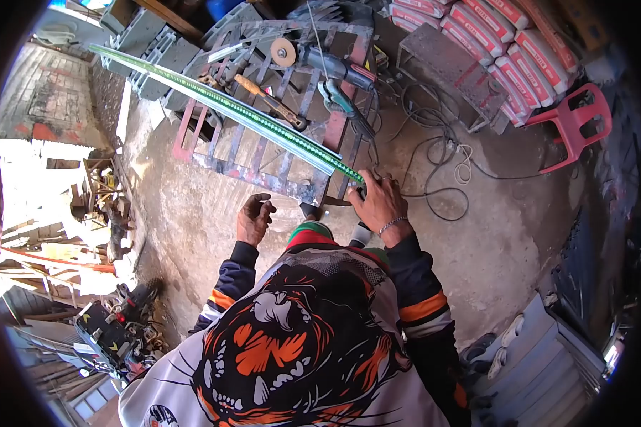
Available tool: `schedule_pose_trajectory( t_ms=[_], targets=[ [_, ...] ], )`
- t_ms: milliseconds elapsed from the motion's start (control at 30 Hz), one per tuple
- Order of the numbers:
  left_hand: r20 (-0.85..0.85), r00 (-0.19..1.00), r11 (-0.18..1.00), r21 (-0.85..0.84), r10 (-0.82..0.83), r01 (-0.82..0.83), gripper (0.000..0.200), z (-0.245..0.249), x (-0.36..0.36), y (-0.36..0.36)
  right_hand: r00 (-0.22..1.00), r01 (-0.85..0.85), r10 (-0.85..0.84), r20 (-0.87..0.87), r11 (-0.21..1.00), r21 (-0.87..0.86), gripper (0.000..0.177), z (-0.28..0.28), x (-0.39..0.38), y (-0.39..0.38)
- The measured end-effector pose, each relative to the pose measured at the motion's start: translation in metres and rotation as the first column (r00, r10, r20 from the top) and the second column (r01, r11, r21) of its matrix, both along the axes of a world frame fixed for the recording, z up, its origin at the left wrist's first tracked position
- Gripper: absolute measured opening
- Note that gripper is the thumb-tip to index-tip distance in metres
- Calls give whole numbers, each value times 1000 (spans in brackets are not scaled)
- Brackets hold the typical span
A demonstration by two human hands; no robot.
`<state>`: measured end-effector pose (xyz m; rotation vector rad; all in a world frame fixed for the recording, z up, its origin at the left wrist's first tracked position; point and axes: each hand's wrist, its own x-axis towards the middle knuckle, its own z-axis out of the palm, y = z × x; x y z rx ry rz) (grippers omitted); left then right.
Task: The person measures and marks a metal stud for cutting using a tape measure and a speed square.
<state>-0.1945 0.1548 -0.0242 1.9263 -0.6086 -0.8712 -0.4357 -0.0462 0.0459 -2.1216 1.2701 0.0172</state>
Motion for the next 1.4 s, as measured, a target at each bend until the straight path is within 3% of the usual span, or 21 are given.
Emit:
schedule_pose_trajectory(
  t_ms=[233,400,467,533,600,667,733,767,800,933,967,1033,1133,1300,1367,1400],
  targets=[
    [100,991,996,4,-84,84,21,-2,17,-1,999,25,-27,-34,998,-59,51,2,5,11],
    [215,976,999,35,-44,37,17,22,52,-20,999,-31,29,-17,990,-139,50,2,6,11],
    [427,904,991,-129,22,37,15,30,83,-40,1000,-26,24,-16,990,-140,51,1,5,11],
    [525,848,991,-132,78,-10,13,56,114,-73,999,-47,43,-27,986,-162,52,-1,3,12],
    [691,712,973,-225,127,44,12,71,153,-112,999,-42,37,-39,990,-133,52,4,5,11],
    [798,596,985,-158,89,65,15,88,192,-157,999,-38,34,-38,994,-104,53,7,6,10],
    [871,491,975,-114,6,191,14,92,243,-206,999,-35,31,-43,996,-82,55,2,2,8],
    [867,497,976,-89,-21,197,15,85,269,-231,999,-39,36,-28,995,-88,55,3,2,8],
    [870,484,995,71,-99,75,19,70,296,-259,999,-40,39,-11,995,-91,55,3,2,8],
    [805,461,924,367,-373,107,27,68,326,-315,999,-44,42,-22,994,-103,54,0,3,7],
    [802,454,919,376,-387,120,27,55,335,-326,999,-24,22,-35,997,-76,54,4,6,6],
    [837,317,894,431,-447,121,34,18,354,-345,999,-2,-1,-36,997,-73,54,2,8,6],
    [771,344,831,554,-536,53,38,17,346,-356,999,28,-32,-39,996,-84,53,7,12,9],
    [843,310,898,416,-440,145,23,20,349,-360,998,53,-54,-21,997,-60,51,13,16,7],
    [839,369,917,364,-399,164,22,-5,377,-368,1000,24,-24,0,993,-115,51,12,13,7],
    [856,312,906,351,-413,236,23,21,362,-360,999,30,-32,-17,993,-111,51,11,11,7]
  ],
)
